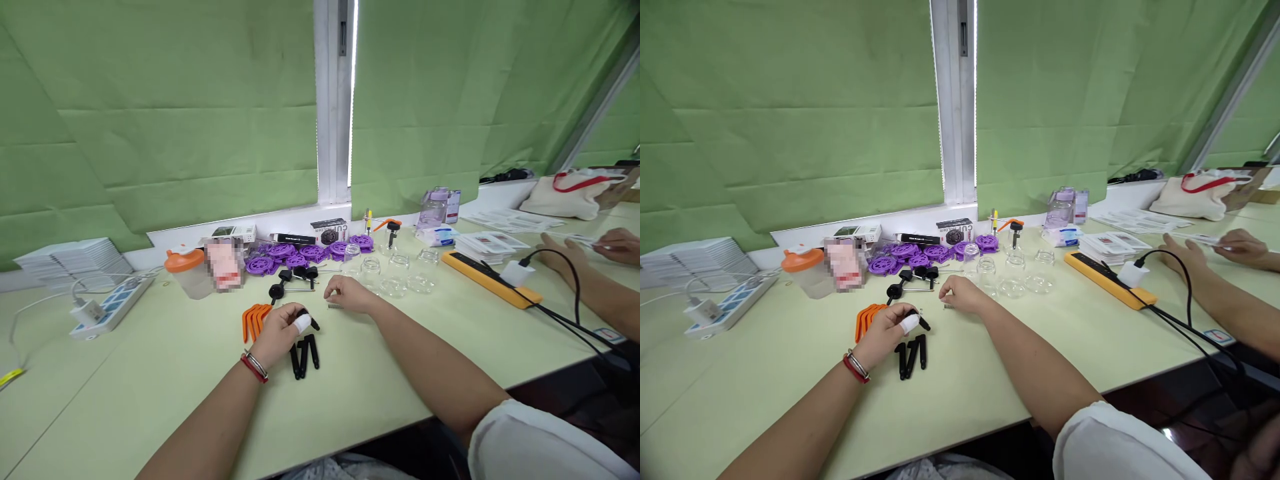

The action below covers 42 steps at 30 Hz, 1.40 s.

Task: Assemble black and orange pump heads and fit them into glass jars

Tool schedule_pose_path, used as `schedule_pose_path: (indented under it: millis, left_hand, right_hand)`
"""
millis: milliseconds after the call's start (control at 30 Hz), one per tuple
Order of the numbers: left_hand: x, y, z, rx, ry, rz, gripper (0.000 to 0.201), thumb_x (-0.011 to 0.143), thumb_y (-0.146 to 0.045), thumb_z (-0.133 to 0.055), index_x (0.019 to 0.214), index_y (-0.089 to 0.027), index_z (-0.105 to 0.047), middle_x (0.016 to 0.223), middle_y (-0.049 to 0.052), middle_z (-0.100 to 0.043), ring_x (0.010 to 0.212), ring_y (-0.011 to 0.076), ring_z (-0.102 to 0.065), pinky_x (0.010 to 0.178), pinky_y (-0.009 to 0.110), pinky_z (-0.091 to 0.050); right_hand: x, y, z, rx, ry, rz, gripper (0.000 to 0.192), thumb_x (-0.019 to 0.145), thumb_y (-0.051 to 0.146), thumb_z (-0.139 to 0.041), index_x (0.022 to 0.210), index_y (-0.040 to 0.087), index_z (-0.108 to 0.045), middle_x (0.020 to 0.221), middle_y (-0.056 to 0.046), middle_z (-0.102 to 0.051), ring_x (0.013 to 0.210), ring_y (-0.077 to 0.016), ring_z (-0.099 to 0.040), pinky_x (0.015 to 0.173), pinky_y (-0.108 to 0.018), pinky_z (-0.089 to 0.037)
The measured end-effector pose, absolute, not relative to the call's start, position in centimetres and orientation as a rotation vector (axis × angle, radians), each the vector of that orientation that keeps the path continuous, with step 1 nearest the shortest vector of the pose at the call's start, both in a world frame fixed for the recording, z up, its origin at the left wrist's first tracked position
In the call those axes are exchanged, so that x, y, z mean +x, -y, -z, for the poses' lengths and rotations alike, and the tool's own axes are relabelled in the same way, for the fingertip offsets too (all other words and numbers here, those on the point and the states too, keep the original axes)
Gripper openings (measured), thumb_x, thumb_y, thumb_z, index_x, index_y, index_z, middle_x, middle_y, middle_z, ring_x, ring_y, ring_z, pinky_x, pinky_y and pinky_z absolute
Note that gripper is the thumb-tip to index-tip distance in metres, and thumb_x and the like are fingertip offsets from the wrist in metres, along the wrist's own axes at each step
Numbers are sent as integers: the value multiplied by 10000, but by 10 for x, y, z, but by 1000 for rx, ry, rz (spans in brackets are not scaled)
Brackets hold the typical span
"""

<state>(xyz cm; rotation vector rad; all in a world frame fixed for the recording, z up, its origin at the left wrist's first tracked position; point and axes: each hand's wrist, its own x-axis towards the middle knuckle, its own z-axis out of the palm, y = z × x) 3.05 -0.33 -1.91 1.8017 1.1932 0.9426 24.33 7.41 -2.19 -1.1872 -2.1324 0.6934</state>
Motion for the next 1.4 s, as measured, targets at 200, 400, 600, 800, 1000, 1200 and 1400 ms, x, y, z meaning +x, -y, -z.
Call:
schedule_pose_path:
  millis: [200, 400, 600, 800, 1000, 1200, 1400]
  left_hand:
    - [41, 11, 18, 2177, -1164, -832, 161, 815, -310, -541, 759, -168, -593, 829, 39, -559, 772, 162, -541, 747, 296, -442]
    - [42, 12, 17, 2292, -1141, -745, 132, 848, -280, -492, 784, -181, -552, 838, 38, -549, 793, 176, -518, 766, 313, -423]
    - [40, 11, 19, 2327, -1160, -712, 119, 853, -267, -480, 783, -187, -533, 852, 42, -557, 805, 187, -505, 779, 329, -406]
    - [41, 11, 18, 2361, -1171, -705, 116, 849, -273, -490, 779, -189, -528, 841, 36, -564, 802, 186, -509, 795, 335, -398]
    - [40, 9, 23, 2398, -1172, -719, 118, 850, -277, -489, 790, -184, -530, 833, 39, -559, 787, 185, -504, 772, 328, -397]
    - [39, 5, 24, 2421, -1178, -714, 122, 849, -272, -491, 775, -181, -526, 762, 23, -511, 737, 173, -471, 731, 313, -390]
    - [39, 5, 25, 2398, -1166, -718, 116, 854, -270, -491, 840, -182, -567, 791, 27, -535, 770, 180, -491, 755, 320, -391]
  right_hand:
    - [242, -81, 35, -1192, 2284, -612, 131, 659, 171, -729, 785, 201, -748, 924, -40, -623, 823, -159, -574, 790, -273, -429]
    - [239, -85, 44, -1183, 2352, -628, 107, 653, 160, -730, 748, 202, -756, 897, -26, -635, 781, -143, -585, 745, -240, -430]
    - [237, -83, 44, -1168, 2407, -592, 89, 696, 153, -685, 745, 192, -748, 889, -35, -640, 779, -148, -581, 719, -238, -425]
    - [235, -73, 31, -1065, 2368, -607, 73, 709, 126, -659, 714, 174, -715, 911, -56, -617, 894, -185, -552, 820, -290, -414]
    - [233, -55, 5, -698, 2203, -1028, 87, 752, 238, -666, 782, 165, -702, 832, -25, -580, 757, -133, -535, 746, -266, -430]
    - [230, -50, 1, -641, 2228, -1130, 90, 723, 229, -687, 770, 156, -711, 801, -20, -577, 737, -126, -534, 734, -260, -427]
    - [230, -50, 2, -601, 2250, -1161, 135, 722, 272, -706, 800, 163, -722, 827, -26, -596, 759, -132, -544, 743, -262, -432]
